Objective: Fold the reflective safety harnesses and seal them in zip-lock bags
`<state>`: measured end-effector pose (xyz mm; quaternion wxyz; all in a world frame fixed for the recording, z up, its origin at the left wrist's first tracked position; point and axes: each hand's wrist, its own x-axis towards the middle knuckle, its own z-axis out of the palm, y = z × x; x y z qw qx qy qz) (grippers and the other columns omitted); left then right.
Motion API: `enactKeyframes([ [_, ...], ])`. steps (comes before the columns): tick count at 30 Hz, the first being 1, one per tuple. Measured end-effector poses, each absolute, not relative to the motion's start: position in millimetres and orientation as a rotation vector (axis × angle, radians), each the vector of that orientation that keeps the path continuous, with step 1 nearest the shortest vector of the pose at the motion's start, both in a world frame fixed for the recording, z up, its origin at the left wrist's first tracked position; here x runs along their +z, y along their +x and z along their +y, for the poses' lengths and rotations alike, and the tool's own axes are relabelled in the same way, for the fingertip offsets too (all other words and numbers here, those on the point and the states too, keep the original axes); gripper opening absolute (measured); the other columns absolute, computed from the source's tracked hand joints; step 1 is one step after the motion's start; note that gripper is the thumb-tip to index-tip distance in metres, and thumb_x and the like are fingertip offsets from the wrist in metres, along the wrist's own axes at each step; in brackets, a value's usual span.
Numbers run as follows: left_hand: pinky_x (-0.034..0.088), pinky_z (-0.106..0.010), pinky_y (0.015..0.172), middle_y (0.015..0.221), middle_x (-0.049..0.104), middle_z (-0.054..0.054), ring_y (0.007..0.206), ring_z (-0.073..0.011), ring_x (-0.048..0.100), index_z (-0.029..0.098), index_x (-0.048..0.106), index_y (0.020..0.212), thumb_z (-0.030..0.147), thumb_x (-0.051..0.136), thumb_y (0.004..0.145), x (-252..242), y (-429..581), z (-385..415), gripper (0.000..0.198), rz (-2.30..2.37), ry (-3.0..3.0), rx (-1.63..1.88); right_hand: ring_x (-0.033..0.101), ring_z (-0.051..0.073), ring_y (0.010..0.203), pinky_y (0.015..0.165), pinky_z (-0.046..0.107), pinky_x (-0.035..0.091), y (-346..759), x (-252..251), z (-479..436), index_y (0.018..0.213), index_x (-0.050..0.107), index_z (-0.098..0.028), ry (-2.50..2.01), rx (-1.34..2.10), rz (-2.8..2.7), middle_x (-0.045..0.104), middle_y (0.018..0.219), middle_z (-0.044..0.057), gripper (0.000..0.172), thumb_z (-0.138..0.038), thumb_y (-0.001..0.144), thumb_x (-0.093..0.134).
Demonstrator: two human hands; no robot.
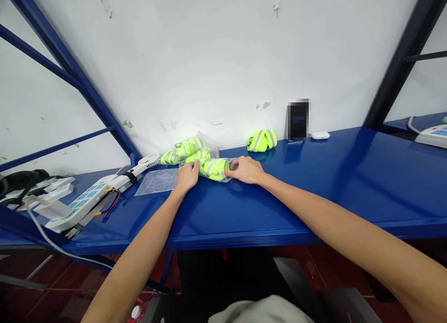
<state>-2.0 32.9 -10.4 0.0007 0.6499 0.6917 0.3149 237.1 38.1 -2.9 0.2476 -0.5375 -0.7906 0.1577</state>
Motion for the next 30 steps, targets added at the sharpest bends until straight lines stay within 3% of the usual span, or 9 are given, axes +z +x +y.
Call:
enactKeyframes([
  [6, 0.042, -0.031, 0.072, 0.056, 0.055, -0.003, 0.068, -0.0209, 0.058, 0.019, 0.057, 0.057, 0.038, 0.048, 0.087, -16, 0, 42, 0.036, 1.854, 1.879, 1.413, 0.063, 0.021, 0.072, 0.057, 0.029, 0.039, 239, 0, 38, 0.081, 0.076, -0.025, -1.413, 0.480, -2.223, 0.071, 0.078, 0.002, 0.040, -0.061, 0.065, 0.070],
  [9, 0.046, -0.030, 0.074, 0.066, 0.064, -0.003, 0.076, -0.0204, 0.061, 0.017, 0.065, 0.068, 0.031, 0.056, 0.081, -18, 1, 48, 0.021, 1.591, 1.638, 1.667, 0.064, 0.022, 0.073, 0.058, 0.029, 0.039, 238, 2, 34, 0.084, 0.075, -0.024, -1.415, 0.464, -2.210, 0.071, 0.079, 0.003, 0.046, -0.064, 0.062, 0.071],
  [14, 0.051, -0.027, 0.071, 0.086, 0.071, -0.007, 0.081, -0.0182, 0.066, 0.014, 0.068, 0.085, 0.024, 0.064, 0.073, -14, 2, 52, 0.016, 1.160, 1.128, 1.890, 0.065, 0.026, 0.083, 0.068, 0.032, 0.042, 235, 0, 32, 0.100, 0.073, -0.024, -1.456, 0.374, -2.100, 0.073, 0.090, 0.006, 0.050, -0.066, 0.081, 0.053],
  [19, 0.053, -0.027, 0.076, 0.084, 0.070, -0.005, 0.081, -0.0146, 0.068, 0.014, 0.063, 0.081, 0.011, 0.067, 0.066, -6, 3, 48, 0.016, 0.968, 0.869, 1.901, 0.062, 0.029, 0.104, 0.083, 0.036, 0.045, 238, -9, 43, 0.133, 0.056, -0.018, -1.353, 0.581, -2.070, 0.067, 0.118, 0.012, 0.064, -0.062, 0.088, 0.048],
  [25, 0.051, -0.024, 0.073, 0.078, 0.066, 0.000, 0.073, -0.0104, 0.064, 0.017, 0.056, 0.078, 0.006, 0.063, 0.061, -2, 4, 46, 0.021, 0.829, 0.864, 1.794, 0.063, 0.024, 0.101, 0.086, 0.032, 0.049, 242, -6, 45, 0.127, 0.057, -0.012, -1.151, 0.953, -2.001, 0.063, 0.126, 0.014, 0.050, -0.047, 0.092, 0.051],
  [30, 0.043, -0.021, 0.058, 0.069, 0.057, 0.004, 0.060, -0.0093, 0.055, 0.019, 0.050, 0.075, 0.019, 0.064, 0.064, -7, 8, 39, 0.018, 0.976, 1.119, 1.621, 0.064, 0.023, 0.099, 0.083, 0.030, 0.050, 243, 1, 39, 0.131, 0.051, -0.015, -1.168, 1.080, -1.900, 0.064, 0.121, 0.013, 0.047, -0.042, 0.093, 0.051],
])
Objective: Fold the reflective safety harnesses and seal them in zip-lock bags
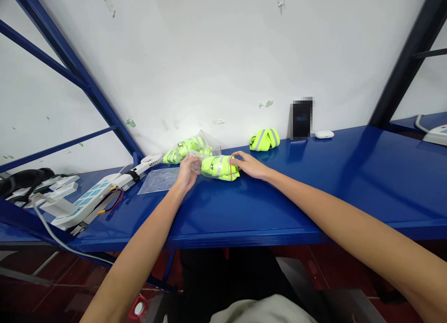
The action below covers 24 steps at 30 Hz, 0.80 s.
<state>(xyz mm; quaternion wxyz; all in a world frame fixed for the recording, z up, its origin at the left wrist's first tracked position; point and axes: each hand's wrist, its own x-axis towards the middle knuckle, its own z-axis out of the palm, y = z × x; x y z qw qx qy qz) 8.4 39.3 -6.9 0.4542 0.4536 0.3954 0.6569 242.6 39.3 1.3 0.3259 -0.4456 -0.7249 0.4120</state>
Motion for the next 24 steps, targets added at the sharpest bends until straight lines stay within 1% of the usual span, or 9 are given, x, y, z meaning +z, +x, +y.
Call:
enactKeyframes([
  [3, 0.044, -0.024, 0.064, 0.077, 0.059, 0.002, 0.069, -0.0124, 0.057, 0.019, 0.052, 0.079, 0.026, 0.069, 0.065, -13, 10, 37, 0.023, 1.112, 1.384, 1.446, 0.064, 0.022, 0.089, 0.077, 0.031, 0.050, 244, 2, 41, 0.131, 0.051, -0.016, -1.221, 0.960, -1.909, 0.068, 0.110, 0.012, 0.048, -0.043, 0.091, 0.054],
  [6, 0.046, -0.030, 0.078, 0.091, 0.063, -0.002, 0.087, -0.0181, 0.060, 0.018, 0.055, 0.085, 0.030, 0.073, 0.067, -16, 11, 36, 0.028, 1.277, 1.609, 1.318, 0.064, 0.020, 0.077, 0.067, 0.031, 0.052, 247, 2, 45, 0.133, 0.050, -0.015, -1.260, 0.941, -1.835, 0.068, 0.101, 0.013, 0.053, -0.044, 0.089, 0.056],
  [8, 0.045, -0.033, 0.087, 0.102, 0.064, -0.006, 0.099, -0.0219, 0.059, 0.018, 0.056, 0.092, 0.035, 0.074, 0.069, -16, 11, 36, 0.034, 1.359, 1.692, 1.276, 0.064, 0.020, 0.073, 0.062, 0.031, 0.054, 247, 2, 46, 0.134, 0.049, -0.013, -1.274, 1.010, -1.735, 0.067, 0.103, 0.015, 0.059, -0.044, 0.086, 0.062],
  [10, 0.044, -0.036, 0.090, 0.110, 0.063, -0.009, 0.104, -0.0239, 0.059, 0.017, 0.054, 0.100, 0.039, 0.075, 0.070, -16, 10, 36, 0.043, 1.375, 1.708, 1.246, 0.065, 0.021, 0.075, 0.061, 0.032, 0.056, 248, 3, 46, 0.133, 0.050, -0.012, -1.267, 1.092, -1.633, 0.065, 0.109, 0.018, 0.065, -0.044, 0.080, 0.069],
  [13, 0.047, -0.037, 0.088, 0.108, 0.065, -0.010, 0.099, -0.0238, 0.062, 0.017, 0.052, 0.110, 0.044, 0.076, 0.070, -19, 7, 37, 0.055, 1.326, 1.688, 1.215, 0.066, 0.022, 0.078, 0.061, 0.030, 0.057, 248, 3, 45, 0.131, 0.052, -0.011, -1.271, 1.153, -1.562, 0.064, 0.109, 0.018, 0.070, -0.044, 0.074, 0.075],
  [16, 0.049, -0.036, 0.084, 0.099, 0.067, -0.008, 0.092, -0.0226, 0.064, 0.018, 0.053, 0.111, 0.043, 0.080, 0.066, -23, 5, 40, 0.059, 1.266, 1.676, 1.251, 0.066, 0.022, 0.079, 0.062, 0.029, 0.056, 247, 2, 44, 0.130, 0.054, -0.011, -1.295, 1.142, -1.581, 0.067, 0.104, 0.016, 0.072, -0.047, 0.073, 0.076],
  [18, 0.050, -0.035, 0.080, 0.093, 0.068, -0.006, 0.087, -0.0214, 0.065, 0.018, 0.055, 0.108, 0.039, 0.082, 0.062, -25, 6, 42, 0.058, 1.219, 1.621, 1.354, 0.067, 0.023, 0.084, 0.065, 0.029, 0.057, 246, 1, 43, 0.132, 0.052, -0.012, -1.266, 1.162, -1.591, 0.067, 0.107, 0.016, 0.073, -0.048, 0.073, 0.076],
  [22, 0.050, -0.031, 0.073, 0.085, 0.068, -0.003, 0.077, -0.0184, 0.064, 0.016, 0.057, 0.102, 0.028, 0.082, 0.055, -23, 11, 43, 0.054, 1.115, 1.402, 1.602, 0.065, 0.026, 0.102, 0.075, 0.030, 0.058, 242, 2, 41, 0.135, 0.047, -0.015, -1.137, 1.316, -1.509, 0.063, 0.123, 0.016, 0.072, -0.039, 0.074, 0.077],
  [24, 0.050, -0.030, 0.072, 0.084, 0.068, -0.002, 0.076, -0.0171, 0.064, 0.015, 0.057, 0.102, 0.024, 0.081, 0.054, -19, 13, 42, 0.054, 1.037, 1.301, 1.670, 0.066, 0.026, 0.103, 0.077, 0.031, 0.059, 241, 3, 40, 0.135, 0.047, -0.016, -1.089, 1.376, -1.487, 0.063, 0.124, 0.015, 0.069, -0.036, 0.075, 0.076],
])
